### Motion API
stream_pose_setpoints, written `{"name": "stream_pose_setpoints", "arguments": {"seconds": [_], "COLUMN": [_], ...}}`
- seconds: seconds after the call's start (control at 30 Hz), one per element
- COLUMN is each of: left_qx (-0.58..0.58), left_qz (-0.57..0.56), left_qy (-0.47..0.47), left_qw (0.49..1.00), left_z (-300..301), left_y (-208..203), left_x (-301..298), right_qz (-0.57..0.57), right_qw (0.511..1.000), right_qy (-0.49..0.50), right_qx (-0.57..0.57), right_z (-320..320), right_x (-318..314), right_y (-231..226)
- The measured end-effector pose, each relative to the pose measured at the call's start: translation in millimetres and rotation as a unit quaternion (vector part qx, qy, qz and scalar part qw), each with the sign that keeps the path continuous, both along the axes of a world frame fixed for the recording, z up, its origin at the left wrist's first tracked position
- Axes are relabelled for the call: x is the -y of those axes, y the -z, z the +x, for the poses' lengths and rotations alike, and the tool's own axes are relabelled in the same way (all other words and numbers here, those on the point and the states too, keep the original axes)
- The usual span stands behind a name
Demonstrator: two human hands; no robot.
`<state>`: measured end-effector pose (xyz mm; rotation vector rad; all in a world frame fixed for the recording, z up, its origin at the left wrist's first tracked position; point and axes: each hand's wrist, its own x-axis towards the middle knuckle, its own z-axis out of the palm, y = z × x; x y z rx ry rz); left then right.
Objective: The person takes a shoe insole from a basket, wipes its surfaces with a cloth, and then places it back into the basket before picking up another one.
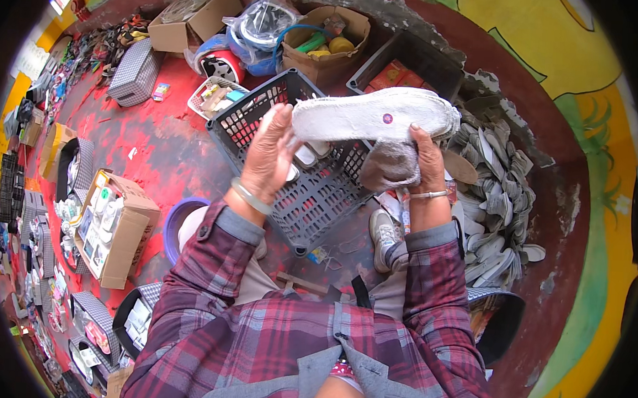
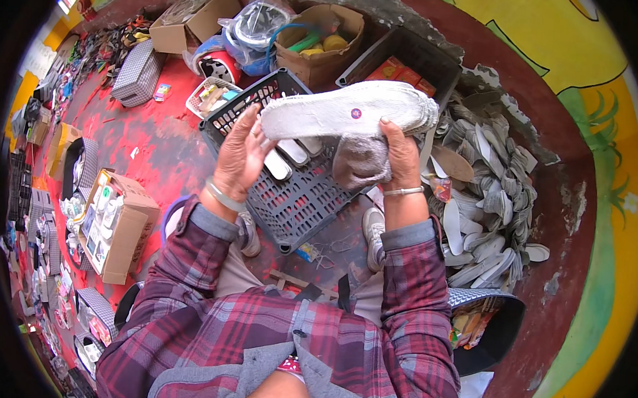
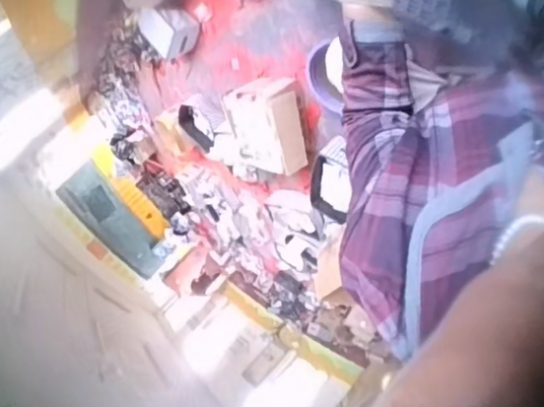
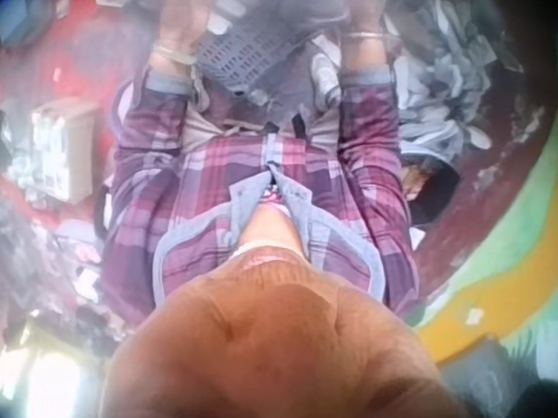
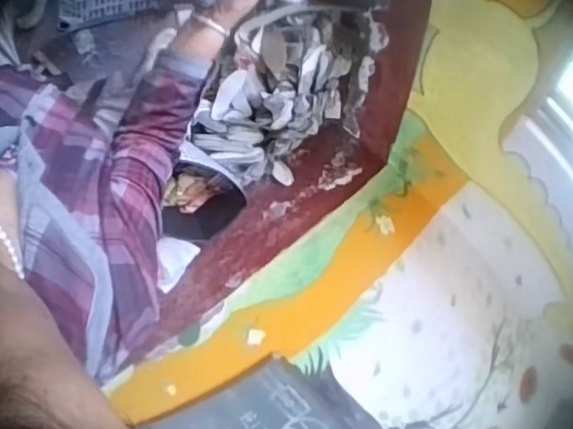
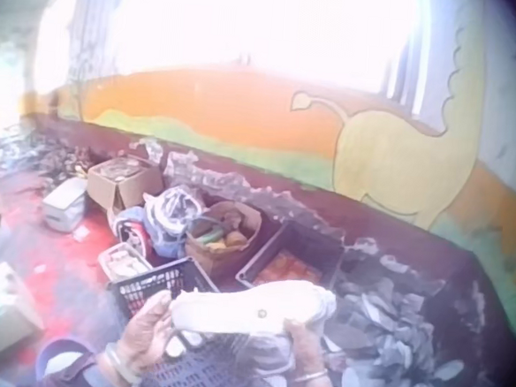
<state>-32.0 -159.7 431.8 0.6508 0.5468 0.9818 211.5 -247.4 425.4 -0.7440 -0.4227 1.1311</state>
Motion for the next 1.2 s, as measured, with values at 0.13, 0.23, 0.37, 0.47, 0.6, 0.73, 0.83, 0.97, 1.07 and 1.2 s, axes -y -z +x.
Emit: {"name": "stream_pose_setpoints", "arguments": {"seconds": [0.13,0.23,0.37,0.47,0.6,0.73,0.83,0.97,1.07,1.2], "left_qx": [-0.010,-0.103,0.022,0.054,0.064,0.061,0.044,0.061,0.091,0.166], "left_qz": [0.118,0.151,0.034,-0.097,-0.207,-0.224,-0.205,-0.224,-0.259,-0.293], "left_qy": [0.150,0.298,0.390,0.383,0.379,0.385,0.396,0.403,0.400,0.408], "left_qw": [0.982,0.937,0.920,0.917,0.900,0.893,0.894,0.885,0.874,0.849], "left_z": [-12,-13,15,12,2,-2,-2,2,4,4], "left_y": [-14,-12,2,24,29,34,32,35,36,57], "left_x": [-14,-12,28,67,98,112,107,103,105,104], "right_qz": [-0.056,-0.097,-0.122,-0.142,-0.180,-0.167,-0.075,-0.109,-0.129,-0.099], "right_qw": [0.996,0.977,0.950,0.925,0.859,0.854,0.816,0.860,0.848,0.814], "right_qy": [-0.052,-0.148,-0.239,-0.315,-0.286,-0.242,-0.240,-0.252,-0.281,-0.344], "right_qx": [0.036,0.117,0.157,0.158,0.384,0.429,0.520,0.430,0.431,0.457], "right_z": [10,16,8,1,25,27,18,8,9,3], "right_x": [18,29,34,33,38,46,44,40,41,41], "right_y": [-16,-33,-34,-12,-6,-31,-21,-32,-38,-29]}}
